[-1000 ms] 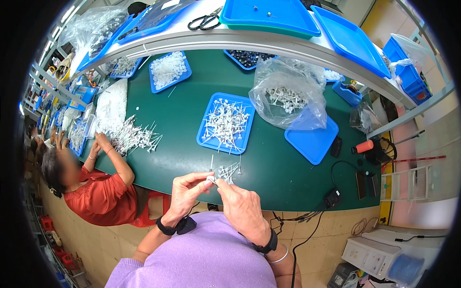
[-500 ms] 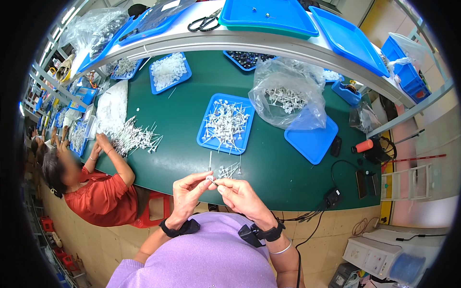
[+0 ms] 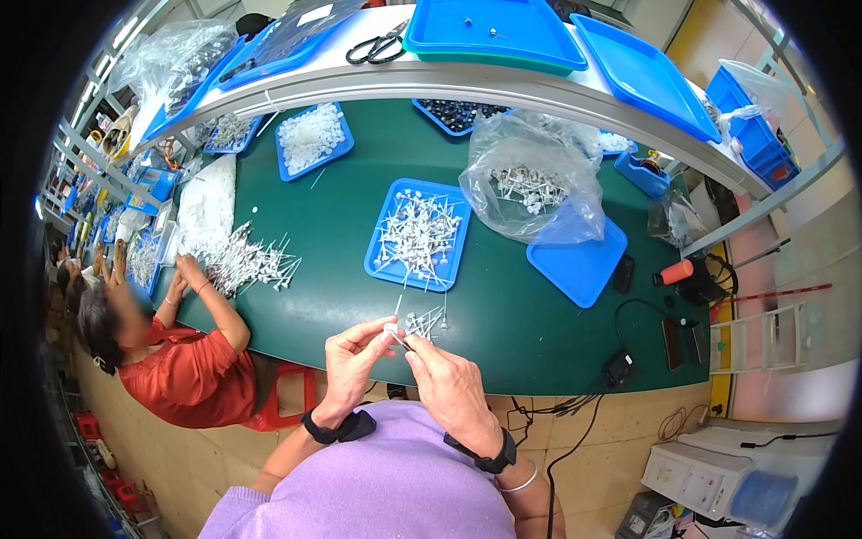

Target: Manual assembly and sorting of small white plastic components at a factory workbench.

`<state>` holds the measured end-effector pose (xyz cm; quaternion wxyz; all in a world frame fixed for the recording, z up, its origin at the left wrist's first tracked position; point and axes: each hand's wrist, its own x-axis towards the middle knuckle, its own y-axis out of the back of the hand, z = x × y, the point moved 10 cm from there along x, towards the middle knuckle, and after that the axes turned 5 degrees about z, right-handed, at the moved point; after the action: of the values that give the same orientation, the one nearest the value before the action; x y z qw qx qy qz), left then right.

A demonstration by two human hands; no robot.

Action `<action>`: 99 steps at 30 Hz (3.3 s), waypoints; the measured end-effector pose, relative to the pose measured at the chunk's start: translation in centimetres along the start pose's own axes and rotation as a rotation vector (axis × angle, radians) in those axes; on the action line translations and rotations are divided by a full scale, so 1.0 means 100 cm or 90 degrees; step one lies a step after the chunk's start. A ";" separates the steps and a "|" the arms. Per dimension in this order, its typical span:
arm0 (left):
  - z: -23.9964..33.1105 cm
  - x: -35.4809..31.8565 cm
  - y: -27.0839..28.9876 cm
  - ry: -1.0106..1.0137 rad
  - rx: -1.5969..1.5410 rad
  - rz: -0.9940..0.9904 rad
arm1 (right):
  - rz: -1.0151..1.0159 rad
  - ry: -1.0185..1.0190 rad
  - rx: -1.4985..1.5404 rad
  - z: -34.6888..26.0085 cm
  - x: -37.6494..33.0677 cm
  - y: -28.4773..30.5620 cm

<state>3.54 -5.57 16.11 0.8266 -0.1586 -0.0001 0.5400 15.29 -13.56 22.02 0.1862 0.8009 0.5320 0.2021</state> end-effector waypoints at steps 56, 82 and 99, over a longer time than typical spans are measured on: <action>0.000 0.000 -0.003 -0.007 -0.002 -0.017 | -0.190 -0.205 0.360 0.039 0.000 -0.030; -0.031 0.018 0.005 0.073 -0.001 0.019 | -0.109 -0.277 0.270 0.068 -0.021 -0.006; -0.142 0.125 0.042 -0.114 0.656 -0.120 | 0.012 -0.354 0.269 0.136 -0.069 0.021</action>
<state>7.41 3.38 -0.62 0.8390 0.3155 0.1804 0.4050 21.54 -21.86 10.68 0.1526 0.8509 0.4838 -0.1367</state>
